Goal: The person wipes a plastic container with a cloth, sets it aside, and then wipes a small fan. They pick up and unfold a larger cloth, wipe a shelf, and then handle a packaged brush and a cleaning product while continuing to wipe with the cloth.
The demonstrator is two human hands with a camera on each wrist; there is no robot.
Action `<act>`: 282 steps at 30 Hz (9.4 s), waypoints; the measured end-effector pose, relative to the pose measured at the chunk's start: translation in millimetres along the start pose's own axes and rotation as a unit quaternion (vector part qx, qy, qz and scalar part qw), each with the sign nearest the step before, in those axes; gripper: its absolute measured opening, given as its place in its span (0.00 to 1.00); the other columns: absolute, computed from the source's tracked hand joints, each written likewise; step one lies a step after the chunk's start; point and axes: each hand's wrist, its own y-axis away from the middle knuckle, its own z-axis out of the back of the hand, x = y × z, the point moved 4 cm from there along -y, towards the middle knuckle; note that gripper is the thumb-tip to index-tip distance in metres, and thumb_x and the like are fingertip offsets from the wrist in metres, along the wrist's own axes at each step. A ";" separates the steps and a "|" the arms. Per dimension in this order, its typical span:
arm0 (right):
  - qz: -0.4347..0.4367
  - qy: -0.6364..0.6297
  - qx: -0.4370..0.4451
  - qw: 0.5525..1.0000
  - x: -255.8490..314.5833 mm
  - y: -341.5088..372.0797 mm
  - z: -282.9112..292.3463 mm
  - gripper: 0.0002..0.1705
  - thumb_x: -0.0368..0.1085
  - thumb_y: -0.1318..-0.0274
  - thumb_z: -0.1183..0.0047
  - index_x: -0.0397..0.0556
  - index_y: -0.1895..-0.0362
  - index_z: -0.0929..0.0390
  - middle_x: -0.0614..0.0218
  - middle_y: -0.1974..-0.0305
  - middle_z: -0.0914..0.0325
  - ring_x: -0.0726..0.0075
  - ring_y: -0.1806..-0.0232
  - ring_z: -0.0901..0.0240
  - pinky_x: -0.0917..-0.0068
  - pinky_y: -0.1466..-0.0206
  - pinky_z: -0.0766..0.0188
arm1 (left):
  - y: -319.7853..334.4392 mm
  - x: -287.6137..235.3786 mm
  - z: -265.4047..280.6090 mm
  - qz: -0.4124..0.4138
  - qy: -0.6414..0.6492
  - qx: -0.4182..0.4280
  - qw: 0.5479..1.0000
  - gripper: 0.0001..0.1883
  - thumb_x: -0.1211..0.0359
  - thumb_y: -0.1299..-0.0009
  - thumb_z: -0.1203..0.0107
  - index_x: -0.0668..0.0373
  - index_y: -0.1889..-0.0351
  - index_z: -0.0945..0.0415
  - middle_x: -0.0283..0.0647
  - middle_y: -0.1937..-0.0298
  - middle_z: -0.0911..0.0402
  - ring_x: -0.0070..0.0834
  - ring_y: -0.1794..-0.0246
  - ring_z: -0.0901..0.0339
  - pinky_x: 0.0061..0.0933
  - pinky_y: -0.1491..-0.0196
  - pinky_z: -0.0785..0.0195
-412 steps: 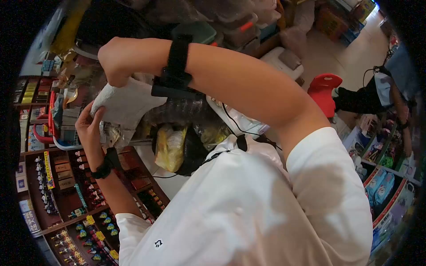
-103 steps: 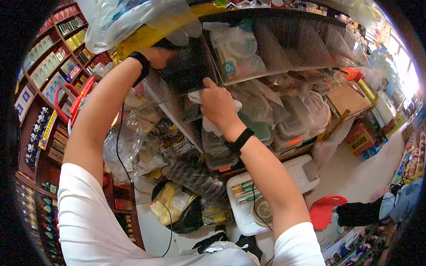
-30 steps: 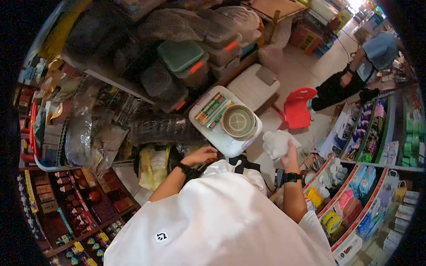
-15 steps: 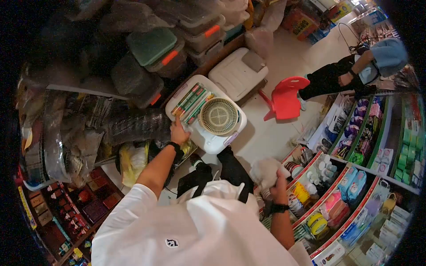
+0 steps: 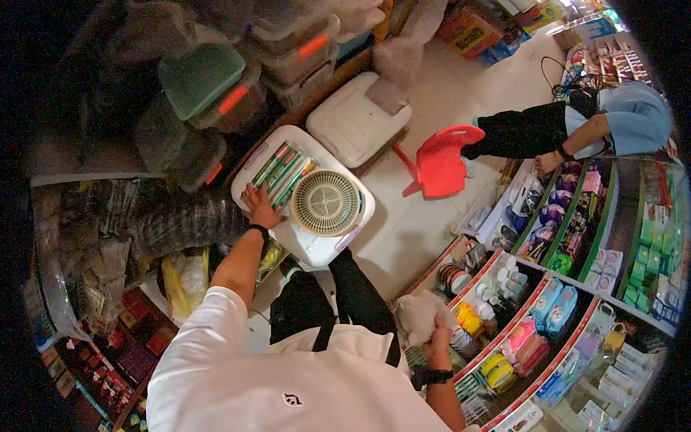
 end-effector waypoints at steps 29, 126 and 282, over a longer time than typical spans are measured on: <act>0.008 0.052 0.010 0.999 3.4 -21.8 -22.5 0.25 0.41 0.31 0.43 0.41 0.37 0.28 0.55 0.47 0.18 0.46 0.50 0.18 0.42 0.46 0.21 | -26.6 12.8 50.0 -0.021 -0.036 -0.063 0.997 0.72 0.57 0.58 0.20 0.41 0.17 0.61 0.55 0.27 0.54 0.63 0.25 0.57 0.68 0.35 0.35; 0.058 0.118 0.171 0.977 53.4 -96.3 -196.5 0.22 0.35 0.33 0.47 0.39 0.39 0.28 0.55 0.45 0.20 0.50 0.46 0.20 0.53 0.40 0.24 | 226.5 7.7 740.1 0.054 -0.045 -0.265 0.962 0.42 0.33 0.30 0.49 0.62 0.37 0.22 0.58 0.34 0.23 0.50 0.32 0.27 0.45 0.33 0.37; -0.159 0.047 0.461 0.872 56.3 -52.9 -298.2 0.38 0.58 0.30 0.50 0.45 0.28 0.33 0.54 0.32 0.27 0.45 0.33 0.28 0.48 0.26 0.36 | 387.4 168.8 -59.0 0.128 0.071 0.060 0.987 0.15 0.59 0.36 0.39 0.61 0.61 0.13 0.55 0.62 0.13 0.52 0.57 0.14 0.50 0.51 0.23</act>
